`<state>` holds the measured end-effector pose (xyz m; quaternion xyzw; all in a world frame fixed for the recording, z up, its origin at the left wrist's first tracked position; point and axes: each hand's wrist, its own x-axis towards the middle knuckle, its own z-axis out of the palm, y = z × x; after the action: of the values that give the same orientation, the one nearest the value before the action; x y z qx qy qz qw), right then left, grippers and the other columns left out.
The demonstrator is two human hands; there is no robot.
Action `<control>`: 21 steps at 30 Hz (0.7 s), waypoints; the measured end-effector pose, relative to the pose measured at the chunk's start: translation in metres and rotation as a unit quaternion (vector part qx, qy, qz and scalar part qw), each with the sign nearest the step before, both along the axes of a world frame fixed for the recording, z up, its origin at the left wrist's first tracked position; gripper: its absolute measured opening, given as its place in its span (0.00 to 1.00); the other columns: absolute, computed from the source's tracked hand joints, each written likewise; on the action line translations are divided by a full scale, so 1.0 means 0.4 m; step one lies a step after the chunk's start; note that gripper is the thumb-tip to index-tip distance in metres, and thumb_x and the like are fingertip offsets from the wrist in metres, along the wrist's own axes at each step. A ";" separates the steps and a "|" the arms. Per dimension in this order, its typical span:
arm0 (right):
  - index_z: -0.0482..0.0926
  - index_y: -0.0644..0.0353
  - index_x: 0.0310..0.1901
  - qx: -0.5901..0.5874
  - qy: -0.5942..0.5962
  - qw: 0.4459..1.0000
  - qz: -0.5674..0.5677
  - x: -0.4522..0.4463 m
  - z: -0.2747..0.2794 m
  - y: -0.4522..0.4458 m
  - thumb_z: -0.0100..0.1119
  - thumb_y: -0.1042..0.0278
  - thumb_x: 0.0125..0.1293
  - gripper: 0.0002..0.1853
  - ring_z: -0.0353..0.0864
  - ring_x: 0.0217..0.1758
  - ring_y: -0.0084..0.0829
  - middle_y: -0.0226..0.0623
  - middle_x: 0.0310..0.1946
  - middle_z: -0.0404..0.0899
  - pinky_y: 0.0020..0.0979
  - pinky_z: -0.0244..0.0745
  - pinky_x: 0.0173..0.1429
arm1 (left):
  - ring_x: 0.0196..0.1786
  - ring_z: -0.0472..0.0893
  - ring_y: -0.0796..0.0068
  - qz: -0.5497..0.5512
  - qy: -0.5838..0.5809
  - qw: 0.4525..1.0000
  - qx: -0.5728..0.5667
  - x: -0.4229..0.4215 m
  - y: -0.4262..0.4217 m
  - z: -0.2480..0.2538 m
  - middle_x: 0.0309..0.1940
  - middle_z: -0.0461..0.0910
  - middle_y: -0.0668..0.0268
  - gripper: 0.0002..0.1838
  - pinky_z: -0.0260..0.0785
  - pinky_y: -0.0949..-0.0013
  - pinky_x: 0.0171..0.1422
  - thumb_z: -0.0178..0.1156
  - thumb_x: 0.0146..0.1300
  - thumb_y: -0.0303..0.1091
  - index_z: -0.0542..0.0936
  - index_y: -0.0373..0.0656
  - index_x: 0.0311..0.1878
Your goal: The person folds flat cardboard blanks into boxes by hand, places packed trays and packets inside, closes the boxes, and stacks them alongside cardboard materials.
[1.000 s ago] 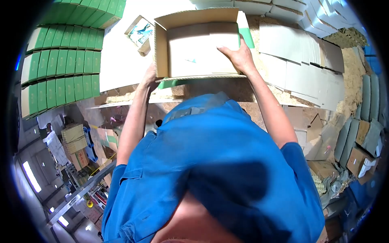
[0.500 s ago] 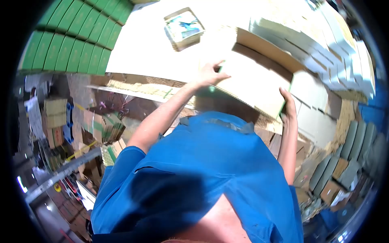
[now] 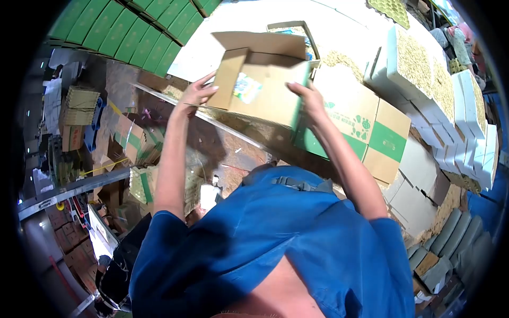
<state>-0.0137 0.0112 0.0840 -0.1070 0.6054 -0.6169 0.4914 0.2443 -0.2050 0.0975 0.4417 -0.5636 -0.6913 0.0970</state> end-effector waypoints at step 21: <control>0.81 0.74 0.42 0.180 0.279 0.943 0.032 -0.032 -0.363 -0.318 0.75 0.54 0.52 0.27 0.84 0.48 0.48 0.58 0.42 0.83 0.39 0.77 0.54 | 0.75 0.62 0.60 -0.147 -0.118 0.972 -0.144 -0.103 -0.336 -0.280 0.73 0.61 0.52 0.49 0.62 0.59 0.76 0.66 0.47 0.12 0.63 0.53 0.74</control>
<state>-0.0265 -0.1161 -0.0613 -0.2037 0.8158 -0.4268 0.3329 0.2033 -0.3393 -0.0145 0.4138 -0.7234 -0.5526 -0.0098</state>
